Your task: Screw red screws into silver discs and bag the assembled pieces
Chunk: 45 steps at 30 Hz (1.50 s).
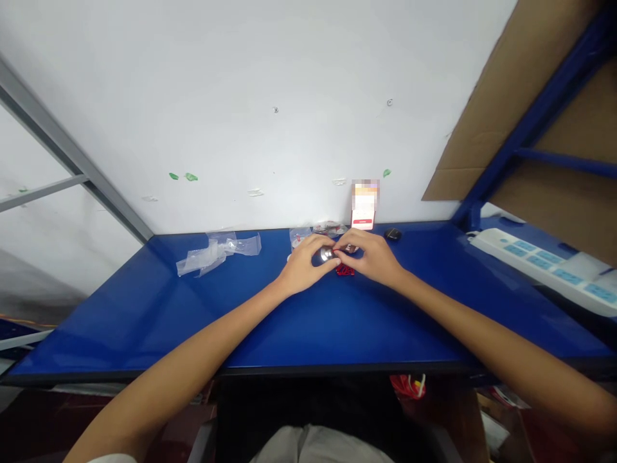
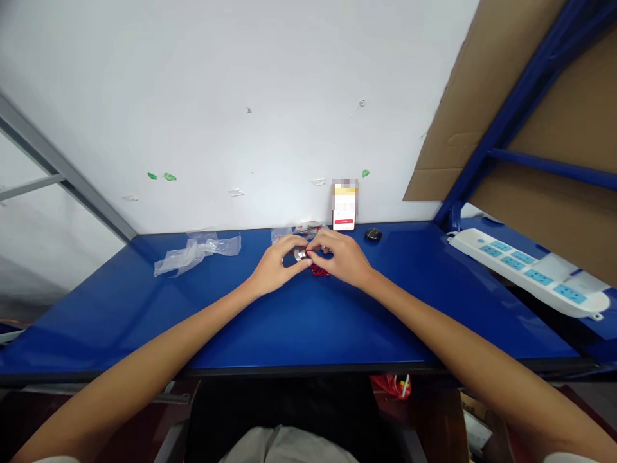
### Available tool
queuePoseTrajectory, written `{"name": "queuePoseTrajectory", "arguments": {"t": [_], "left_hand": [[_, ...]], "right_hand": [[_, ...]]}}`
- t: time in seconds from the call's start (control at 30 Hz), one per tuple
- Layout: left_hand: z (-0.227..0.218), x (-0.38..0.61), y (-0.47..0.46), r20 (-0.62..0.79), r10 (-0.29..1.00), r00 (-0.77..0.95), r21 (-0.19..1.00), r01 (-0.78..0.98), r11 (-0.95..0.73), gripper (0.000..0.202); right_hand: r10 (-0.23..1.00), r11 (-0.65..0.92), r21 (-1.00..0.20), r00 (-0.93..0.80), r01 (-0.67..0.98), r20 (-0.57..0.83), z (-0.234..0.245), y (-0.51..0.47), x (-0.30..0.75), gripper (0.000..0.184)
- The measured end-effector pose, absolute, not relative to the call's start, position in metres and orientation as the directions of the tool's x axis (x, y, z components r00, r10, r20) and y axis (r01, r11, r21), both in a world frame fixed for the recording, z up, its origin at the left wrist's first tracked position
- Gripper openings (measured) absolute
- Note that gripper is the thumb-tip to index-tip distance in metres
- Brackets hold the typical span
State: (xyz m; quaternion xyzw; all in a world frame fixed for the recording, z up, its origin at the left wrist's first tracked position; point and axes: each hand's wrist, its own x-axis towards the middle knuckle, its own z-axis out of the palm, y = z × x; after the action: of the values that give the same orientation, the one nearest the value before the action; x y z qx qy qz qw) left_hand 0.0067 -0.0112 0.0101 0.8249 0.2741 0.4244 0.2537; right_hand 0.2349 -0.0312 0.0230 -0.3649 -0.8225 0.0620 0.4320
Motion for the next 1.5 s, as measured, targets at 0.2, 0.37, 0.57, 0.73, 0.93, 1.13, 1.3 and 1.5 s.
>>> {"name": "queuePoseTrajectory", "arguments": {"t": [0.2, 0.37, 0.57, 0.73, 0.93, 1.13, 1.3, 1.5], "left_hand": [[0.013, 0.005, -0.006, 0.566, 0.627, 0.535, 0.566, 0.301, -0.767, 0.012], [0.014, -0.004, 0.004, 0.545, 0.712, 0.443, 0.562, 0.437, -0.703, 0.018], [0.006, -0.017, 0.021, 0.551, 0.739, 0.388, 0.500, 0.556, -0.664, 0.020], [0.006, -0.020, 0.023, 0.533, 0.748, 0.395, 0.488, 0.579, -0.653, 0.019], [0.009, -0.017, 0.018, 0.526, 0.737, 0.423, 0.481, 0.567, -0.669, 0.020], [0.009, -0.015, 0.016, 0.516, 0.739, 0.433, 0.491, 0.558, -0.669, 0.023], [0.008, -0.014, 0.016, 0.517, 0.732, 0.444, 0.487, 0.551, -0.678, 0.022], [0.008, -0.014, 0.015, 0.512, 0.726, 0.459, 0.481, 0.547, -0.685, 0.020]], "right_hand": [[0.606, 0.778, -0.357, -0.466, 0.518, 0.645, 0.025, -0.033, 0.235, 0.009], [0.701, 0.601, -0.467, -0.146, 0.649, 0.698, 0.034, 0.023, 0.276, 0.027], [0.615, 0.429, -0.597, 0.264, 0.678, 0.743, 0.041, 0.119, 0.330, 0.028], [0.579, 0.455, -0.602, 0.296, 0.656, 0.760, 0.035, 0.141, 0.324, 0.022], [0.562, 0.472, -0.587, 0.289, 0.658, 0.775, 0.032, 0.143, 0.326, 0.019], [0.568, 0.533, -0.556, 0.217, 0.638, 0.794, 0.031, 0.138, 0.333, 0.013], [0.577, 0.559, -0.528, 0.158, 0.639, 0.802, 0.030, 0.134, 0.336, 0.027], [0.559, 0.592, -0.512, 0.141, 0.622, 0.817, 0.028, 0.134, 0.338, 0.026]]}}
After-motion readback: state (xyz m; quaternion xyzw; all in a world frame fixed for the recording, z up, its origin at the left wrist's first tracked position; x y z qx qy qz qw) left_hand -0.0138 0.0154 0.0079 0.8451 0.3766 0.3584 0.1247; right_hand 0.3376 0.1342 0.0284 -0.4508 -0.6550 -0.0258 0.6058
